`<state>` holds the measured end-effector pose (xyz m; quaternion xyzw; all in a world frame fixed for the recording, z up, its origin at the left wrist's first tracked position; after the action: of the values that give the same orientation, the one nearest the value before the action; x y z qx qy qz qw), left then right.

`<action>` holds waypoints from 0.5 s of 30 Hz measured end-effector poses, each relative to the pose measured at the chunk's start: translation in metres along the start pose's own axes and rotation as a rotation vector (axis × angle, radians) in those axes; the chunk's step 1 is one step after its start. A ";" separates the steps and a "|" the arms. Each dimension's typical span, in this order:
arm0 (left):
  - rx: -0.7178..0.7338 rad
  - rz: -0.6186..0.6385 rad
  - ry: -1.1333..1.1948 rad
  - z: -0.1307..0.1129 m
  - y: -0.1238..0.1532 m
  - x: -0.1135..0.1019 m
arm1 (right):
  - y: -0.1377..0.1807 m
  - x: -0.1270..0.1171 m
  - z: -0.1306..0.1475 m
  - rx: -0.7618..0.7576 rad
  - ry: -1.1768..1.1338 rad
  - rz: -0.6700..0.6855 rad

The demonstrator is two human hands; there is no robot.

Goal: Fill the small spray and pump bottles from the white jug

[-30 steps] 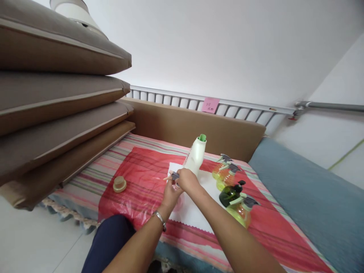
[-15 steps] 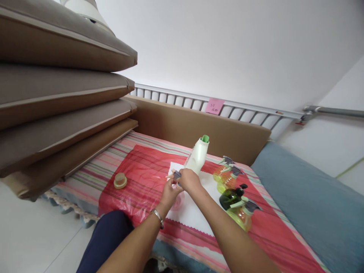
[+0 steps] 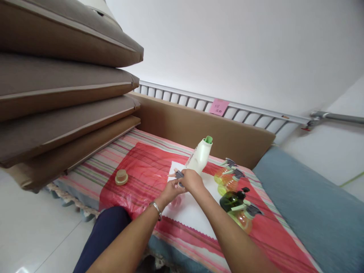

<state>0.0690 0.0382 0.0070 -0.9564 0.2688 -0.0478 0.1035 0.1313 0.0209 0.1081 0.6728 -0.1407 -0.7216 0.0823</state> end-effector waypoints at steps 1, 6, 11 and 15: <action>-0.011 0.032 0.001 -0.001 0.000 -0.002 | 0.001 0.000 -0.001 0.000 -0.009 0.002; -0.014 -0.114 -0.056 -0.001 0.005 -0.007 | 0.002 -0.002 -0.001 -0.002 -0.040 -0.026; -0.001 -0.209 -0.074 -0.002 0.008 -0.001 | 0.003 -0.002 -0.005 0.009 -0.049 -0.047; 0.012 -0.035 -0.046 -0.009 0.003 -0.004 | 0.003 -0.001 -0.009 0.004 -0.063 -0.035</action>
<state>0.0624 0.0360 0.0152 -0.9612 0.2493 -0.0292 0.1147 0.1401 0.0178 0.1089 0.6524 -0.1328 -0.7434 0.0639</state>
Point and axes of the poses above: each hand's wrist, its own y-axis away from the middle knuckle, its own x-axis out of the palm, z = x × y, the point moved 6 cm from there along -y, towards the middle knuckle, and after that the axes turned 11 degrees about z, right-handed, at the moved point
